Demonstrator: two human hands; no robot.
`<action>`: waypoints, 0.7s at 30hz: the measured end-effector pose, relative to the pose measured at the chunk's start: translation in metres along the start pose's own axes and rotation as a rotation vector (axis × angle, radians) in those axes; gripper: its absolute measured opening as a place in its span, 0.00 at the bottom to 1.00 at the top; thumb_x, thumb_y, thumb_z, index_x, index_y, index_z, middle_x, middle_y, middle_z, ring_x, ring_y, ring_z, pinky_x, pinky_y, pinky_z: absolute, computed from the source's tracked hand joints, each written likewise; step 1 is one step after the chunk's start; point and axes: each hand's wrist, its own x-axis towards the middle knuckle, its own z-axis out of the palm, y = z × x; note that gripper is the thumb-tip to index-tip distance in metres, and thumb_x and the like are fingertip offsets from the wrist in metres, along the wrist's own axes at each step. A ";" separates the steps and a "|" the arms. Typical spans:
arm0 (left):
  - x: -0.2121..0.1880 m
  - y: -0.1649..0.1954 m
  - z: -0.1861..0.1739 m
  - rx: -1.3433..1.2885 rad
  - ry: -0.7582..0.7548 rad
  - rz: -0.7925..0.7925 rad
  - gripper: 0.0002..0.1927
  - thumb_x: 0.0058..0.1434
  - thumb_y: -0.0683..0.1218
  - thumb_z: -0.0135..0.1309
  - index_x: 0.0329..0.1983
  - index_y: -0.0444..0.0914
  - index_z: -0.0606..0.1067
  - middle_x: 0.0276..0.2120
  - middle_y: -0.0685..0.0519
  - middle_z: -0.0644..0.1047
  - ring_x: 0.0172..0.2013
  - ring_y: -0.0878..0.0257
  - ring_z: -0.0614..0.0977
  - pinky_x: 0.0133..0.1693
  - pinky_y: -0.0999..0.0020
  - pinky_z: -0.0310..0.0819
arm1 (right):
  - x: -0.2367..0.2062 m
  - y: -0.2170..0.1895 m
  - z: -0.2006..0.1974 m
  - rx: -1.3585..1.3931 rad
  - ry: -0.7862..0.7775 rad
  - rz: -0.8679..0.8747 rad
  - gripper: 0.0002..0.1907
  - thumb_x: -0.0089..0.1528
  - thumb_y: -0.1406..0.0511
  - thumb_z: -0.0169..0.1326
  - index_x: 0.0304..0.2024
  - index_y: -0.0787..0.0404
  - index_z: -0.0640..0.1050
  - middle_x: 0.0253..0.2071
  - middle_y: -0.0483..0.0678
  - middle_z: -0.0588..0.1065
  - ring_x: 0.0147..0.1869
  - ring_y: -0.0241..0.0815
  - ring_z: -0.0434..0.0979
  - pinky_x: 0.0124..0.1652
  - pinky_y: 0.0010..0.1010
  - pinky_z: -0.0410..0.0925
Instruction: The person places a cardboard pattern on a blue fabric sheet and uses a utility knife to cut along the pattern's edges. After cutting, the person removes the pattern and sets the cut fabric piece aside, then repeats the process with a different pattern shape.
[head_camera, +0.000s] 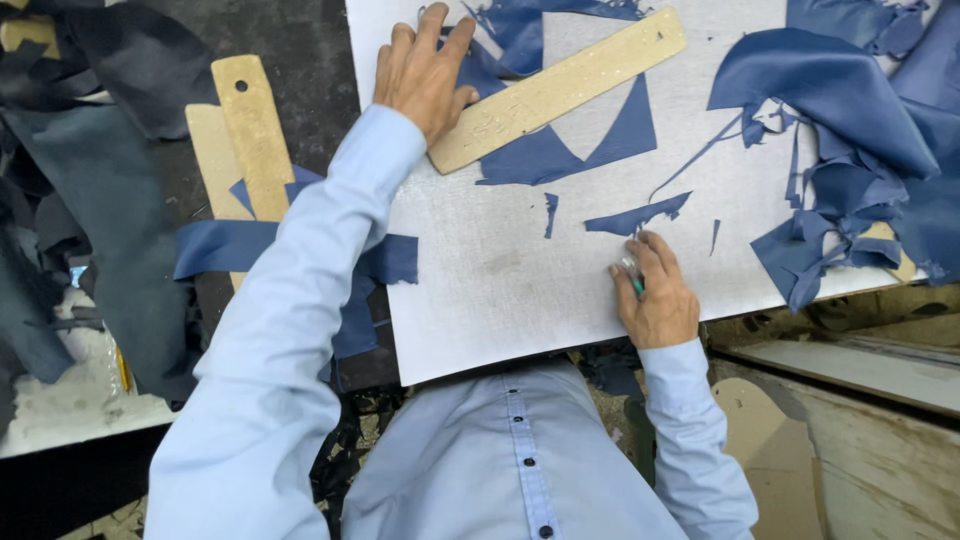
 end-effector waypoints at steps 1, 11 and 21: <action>0.014 0.001 0.007 -0.041 -0.070 -0.003 0.32 0.53 0.48 0.68 0.60 0.35 0.73 0.57 0.36 0.70 0.47 0.37 0.76 0.47 0.44 0.73 | -0.010 0.005 -0.003 0.014 0.005 0.007 0.19 0.63 0.66 0.61 0.56 0.65 0.76 0.64 0.59 0.73 0.53 0.61 0.81 0.45 0.43 0.76; 0.067 -0.025 -0.009 0.225 -0.316 -0.223 0.09 0.72 0.45 0.56 0.48 0.35 0.78 0.35 0.40 0.79 0.29 0.50 0.80 0.32 0.58 0.77 | 0.001 0.022 -0.031 0.084 0.127 -0.090 0.19 0.64 0.70 0.60 0.56 0.67 0.75 0.60 0.62 0.74 0.58 0.62 0.81 0.51 0.42 0.77; 0.002 0.055 -0.064 -0.620 -0.674 -0.296 0.04 0.62 0.42 0.54 0.34 0.36 0.77 0.21 0.53 0.74 0.18 0.65 0.74 0.20 0.69 0.71 | 0.246 -0.010 -0.036 0.156 -0.090 -0.422 0.25 0.63 0.69 0.61 0.62 0.62 0.73 0.69 0.61 0.67 0.53 0.59 0.81 0.52 0.42 0.75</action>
